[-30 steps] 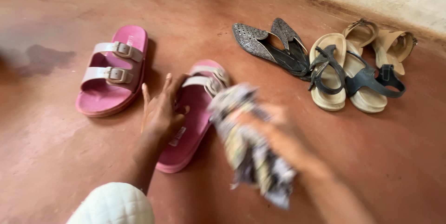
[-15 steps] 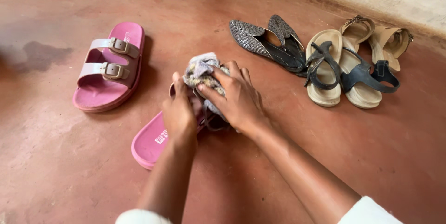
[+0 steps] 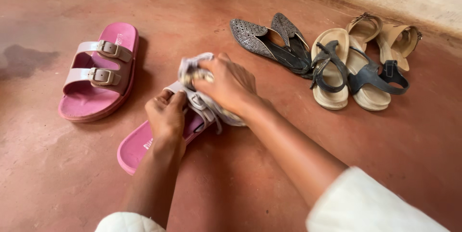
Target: The person wipes a pink sandal with a cloth, cleaning the straps and sole. They then place it down and pick up the matching sandal to wipe it as well.
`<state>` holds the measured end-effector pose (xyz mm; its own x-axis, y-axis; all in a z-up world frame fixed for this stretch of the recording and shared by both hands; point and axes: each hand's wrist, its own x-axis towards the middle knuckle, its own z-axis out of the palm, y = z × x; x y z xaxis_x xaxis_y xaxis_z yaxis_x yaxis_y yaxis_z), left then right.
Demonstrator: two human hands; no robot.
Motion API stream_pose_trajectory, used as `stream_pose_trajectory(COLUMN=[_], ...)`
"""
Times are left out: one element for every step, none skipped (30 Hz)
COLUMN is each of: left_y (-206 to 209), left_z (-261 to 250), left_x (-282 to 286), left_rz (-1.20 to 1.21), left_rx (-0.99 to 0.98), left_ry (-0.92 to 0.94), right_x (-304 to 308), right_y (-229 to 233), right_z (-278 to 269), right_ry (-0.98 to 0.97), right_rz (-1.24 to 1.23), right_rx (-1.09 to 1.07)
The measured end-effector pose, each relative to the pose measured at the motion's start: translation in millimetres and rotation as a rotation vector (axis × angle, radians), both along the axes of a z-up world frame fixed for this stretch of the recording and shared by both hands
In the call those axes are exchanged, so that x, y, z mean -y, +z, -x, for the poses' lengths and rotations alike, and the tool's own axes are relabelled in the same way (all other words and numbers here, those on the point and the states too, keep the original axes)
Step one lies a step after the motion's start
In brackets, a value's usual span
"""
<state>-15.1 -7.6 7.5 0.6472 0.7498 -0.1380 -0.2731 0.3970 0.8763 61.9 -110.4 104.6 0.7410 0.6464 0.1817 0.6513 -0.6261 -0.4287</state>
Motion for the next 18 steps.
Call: stream_pose_trajectory(left_y=[4, 9, 14, 21, 29, 39, 49, 59, 68, 76, 83, 87, 87, 84, 81, 76, 71, 66], left_z=[4, 9, 13, 17, 20, 21, 23, 28, 36, 44, 48, 51, 54, 47, 36, 29, 27, 28], left_x=[3, 7, 12, 16, 20, 24, 27, 31, 32, 31, 28, 23, 19, 20, 23, 22, 20, 18], left_rz=[0.032, 0.067, 0.102, 0.134, 0.204, 0.271, 0.337, 0.377, 0.416, 0.457, 0.47, 0.481, 0.492, 0.372, 0.252, 0.133, 0.092, 0.05], left_rx=[0.022, 0.044, 0.066, 0.087, 0.07, 0.056, 0.041, 0.074, 0.107, 0.139, 0.096, 0.049, 0.001, 0.005, 0.008, 0.015, 0.006, -0.011], left_ry=[-0.006, -0.002, 0.002, 0.006, 0.02, 0.033, 0.046, 0.007, -0.031, -0.068, -0.088, -0.105, -0.121, -0.097, -0.074, -0.05, -0.023, 0.007], right_x=[9, 20, 30, 41, 52, 62, 73, 81, 87, 93, 95, 92, 88, 85, 76, 62, 52, 48], right_y=[-1, 0, 2, 5, 8, 13, 18, 23, 28, 34, 39, 44, 49, 54, 54, 49, 46, 45], right_z=[4, 5, 4, 1, -1, -5, -9, -11, -13, -14, -13, -12, -10, -8, -1, 8, 17, 24], right_ry=[0.051, 0.102, 0.181, 0.262, 0.343, 0.442, 0.541, 0.64, 0.48, 0.321, 0.162, 0.157, 0.153, 0.149, 0.113, 0.079, 0.045, 0.09], right_rz=[-0.005, -0.007, -0.047, -0.092, -0.136, -0.19, -0.243, -0.29, -0.333, -0.373, -0.411, -0.398, -0.384, -0.368, -0.267, -0.165, -0.062, -0.082], right_rx=[-0.003, -0.007, -0.079, -0.151, -0.222, -0.165, -0.106, -0.046, -0.064, -0.084, -0.105, 0.031, 0.167, 0.303, 0.241, 0.184, 0.127, 0.19])
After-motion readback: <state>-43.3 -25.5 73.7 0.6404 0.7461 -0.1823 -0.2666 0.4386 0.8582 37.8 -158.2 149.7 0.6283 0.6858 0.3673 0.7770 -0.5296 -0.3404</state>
